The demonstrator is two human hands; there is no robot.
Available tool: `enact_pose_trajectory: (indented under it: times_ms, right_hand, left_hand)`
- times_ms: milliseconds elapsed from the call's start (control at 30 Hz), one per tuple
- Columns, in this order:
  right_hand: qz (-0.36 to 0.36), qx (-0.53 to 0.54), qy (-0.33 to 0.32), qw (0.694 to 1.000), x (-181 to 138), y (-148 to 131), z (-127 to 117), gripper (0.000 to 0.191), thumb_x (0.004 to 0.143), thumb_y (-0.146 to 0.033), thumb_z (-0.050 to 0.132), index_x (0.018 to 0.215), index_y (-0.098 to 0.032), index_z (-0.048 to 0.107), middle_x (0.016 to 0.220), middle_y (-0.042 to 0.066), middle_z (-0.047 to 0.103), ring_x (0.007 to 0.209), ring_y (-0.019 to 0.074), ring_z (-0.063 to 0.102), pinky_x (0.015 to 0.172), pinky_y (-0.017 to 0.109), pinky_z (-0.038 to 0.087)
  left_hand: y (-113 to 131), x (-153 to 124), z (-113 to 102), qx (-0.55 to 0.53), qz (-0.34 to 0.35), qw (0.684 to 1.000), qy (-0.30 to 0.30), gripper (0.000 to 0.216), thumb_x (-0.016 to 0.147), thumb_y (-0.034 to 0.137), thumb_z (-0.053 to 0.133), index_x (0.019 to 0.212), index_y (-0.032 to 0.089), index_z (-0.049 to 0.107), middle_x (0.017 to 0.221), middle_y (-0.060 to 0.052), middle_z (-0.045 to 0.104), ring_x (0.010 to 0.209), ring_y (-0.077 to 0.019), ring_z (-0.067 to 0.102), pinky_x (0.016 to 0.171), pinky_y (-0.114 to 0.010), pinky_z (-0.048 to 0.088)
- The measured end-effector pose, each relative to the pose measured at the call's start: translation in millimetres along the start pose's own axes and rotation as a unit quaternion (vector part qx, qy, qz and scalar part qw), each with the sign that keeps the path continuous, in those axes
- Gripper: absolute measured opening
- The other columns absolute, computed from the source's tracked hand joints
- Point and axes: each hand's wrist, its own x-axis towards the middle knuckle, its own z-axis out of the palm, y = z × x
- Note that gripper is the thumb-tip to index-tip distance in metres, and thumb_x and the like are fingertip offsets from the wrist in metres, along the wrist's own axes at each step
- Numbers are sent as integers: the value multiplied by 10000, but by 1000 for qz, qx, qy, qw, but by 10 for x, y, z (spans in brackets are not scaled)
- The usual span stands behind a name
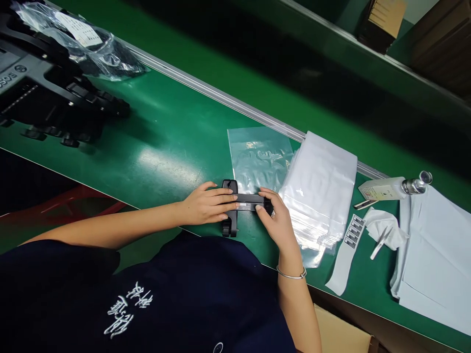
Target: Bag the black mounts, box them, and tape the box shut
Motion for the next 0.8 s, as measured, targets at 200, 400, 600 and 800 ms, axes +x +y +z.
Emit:
enact_pose_trajectory:
  times_ms: [200, 400, 600, 800]
  right_hand:
    - [-14, -31, -28, 999, 4, 2, -18, 351, 886, -325, 610, 1233, -276, 596, 1368, 88, 564, 1302, 249, 508, 1114, 486, 376]
    - [-23, -64, -55, 996, 26, 31, -54, 418, 883, -366, 635, 1292, -295, 587, 1380, 80, 564, 1313, 267, 501, 1118, 503, 381]
    - [-23, -76, -44, 996, -8, 30, -47, 405, 890, -387, 621, 1285, -299, 589, 1358, 79, 575, 1290, 275, 519, 1091, 499, 413]
    - [-59, -172, -53, 982, 19, 3, 28, 457, 872, -407, 632, 1302, -275, 551, 1291, 116, 614, 1210, 334, 558, 1110, 661, 279]
  left_hand:
    - [-9, -6, -45, -7, 22, 999, 27, 360, 961, 495, 465, 1257, 369, 624, 1230, -35, 688, 1173, -234, 590, 981, -412, 363]
    - [196, 272, -117, 24, 22, 999, -30, 484, 882, 577, 561, 1280, 306, 605, 1124, -75, 681, 1094, -272, 586, 1021, -482, 373]
    - [126, 16, -188, 26, -8, 999, -31, 410, 891, 517, 583, 1262, 347, 617, 1262, -46, 644, 1266, -278, 518, 1148, -544, 259]
    - [15, -311, -130, -69, -155, 981, 93, 401, 941, 397, 489, 1325, 304, 559, 1401, -81, 550, 1299, -265, 499, 1118, -510, 348]
